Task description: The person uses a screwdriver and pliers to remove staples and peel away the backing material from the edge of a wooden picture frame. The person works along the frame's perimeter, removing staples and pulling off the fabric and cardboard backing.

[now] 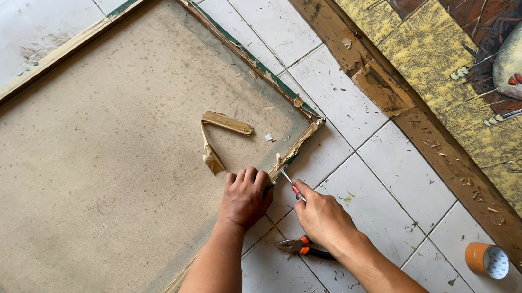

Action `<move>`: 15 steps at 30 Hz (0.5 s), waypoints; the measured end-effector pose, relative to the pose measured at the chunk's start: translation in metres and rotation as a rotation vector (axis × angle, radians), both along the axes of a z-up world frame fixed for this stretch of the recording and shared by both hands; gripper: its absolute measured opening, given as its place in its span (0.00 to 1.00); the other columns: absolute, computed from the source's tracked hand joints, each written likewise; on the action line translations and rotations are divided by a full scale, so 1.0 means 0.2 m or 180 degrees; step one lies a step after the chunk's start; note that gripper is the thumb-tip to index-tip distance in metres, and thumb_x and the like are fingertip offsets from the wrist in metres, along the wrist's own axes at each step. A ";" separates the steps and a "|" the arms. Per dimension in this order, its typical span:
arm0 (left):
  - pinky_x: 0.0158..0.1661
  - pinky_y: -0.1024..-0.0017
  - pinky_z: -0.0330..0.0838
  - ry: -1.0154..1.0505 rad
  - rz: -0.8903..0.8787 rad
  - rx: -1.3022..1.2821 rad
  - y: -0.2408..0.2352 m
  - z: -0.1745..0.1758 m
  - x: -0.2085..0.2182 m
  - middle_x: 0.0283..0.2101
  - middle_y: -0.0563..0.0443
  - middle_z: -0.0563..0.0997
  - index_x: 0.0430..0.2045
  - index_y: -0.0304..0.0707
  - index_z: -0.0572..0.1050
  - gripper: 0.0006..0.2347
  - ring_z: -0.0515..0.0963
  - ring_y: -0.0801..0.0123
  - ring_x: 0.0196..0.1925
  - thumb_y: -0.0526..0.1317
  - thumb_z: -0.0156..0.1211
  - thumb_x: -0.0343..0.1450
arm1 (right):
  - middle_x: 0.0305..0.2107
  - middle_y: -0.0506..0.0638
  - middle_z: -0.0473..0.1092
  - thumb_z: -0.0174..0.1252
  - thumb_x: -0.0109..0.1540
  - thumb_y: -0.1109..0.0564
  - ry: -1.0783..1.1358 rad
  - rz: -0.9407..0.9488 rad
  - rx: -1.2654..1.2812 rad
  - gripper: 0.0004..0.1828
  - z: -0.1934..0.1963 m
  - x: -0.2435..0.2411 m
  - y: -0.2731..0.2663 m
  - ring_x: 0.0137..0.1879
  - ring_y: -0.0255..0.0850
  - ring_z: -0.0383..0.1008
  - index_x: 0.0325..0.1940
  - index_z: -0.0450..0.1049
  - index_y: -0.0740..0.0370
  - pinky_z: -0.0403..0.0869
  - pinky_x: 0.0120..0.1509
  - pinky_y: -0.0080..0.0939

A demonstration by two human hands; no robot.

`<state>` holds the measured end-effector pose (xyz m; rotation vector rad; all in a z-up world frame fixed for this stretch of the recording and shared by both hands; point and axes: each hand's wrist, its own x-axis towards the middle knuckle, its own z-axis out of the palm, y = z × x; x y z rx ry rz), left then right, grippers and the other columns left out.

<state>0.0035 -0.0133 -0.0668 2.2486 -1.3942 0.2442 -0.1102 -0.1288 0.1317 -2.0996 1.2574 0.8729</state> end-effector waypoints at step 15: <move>0.44 0.60 0.70 -0.0031 0.0031 0.0027 -0.01 -0.08 0.00 0.37 0.53 0.71 0.37 0.52 0.70 0.15 0.79 0.58 0.41 0.56 0.67 0.70 | 0.58 0.78 0.78 0.45 0.72 0.54 -0.0566 0.0175 0.0000 0.35 0.04 -0.06 0.03 0.63 0.74 0.82 0.87 0.63 0.50 0.82 0.61 0.70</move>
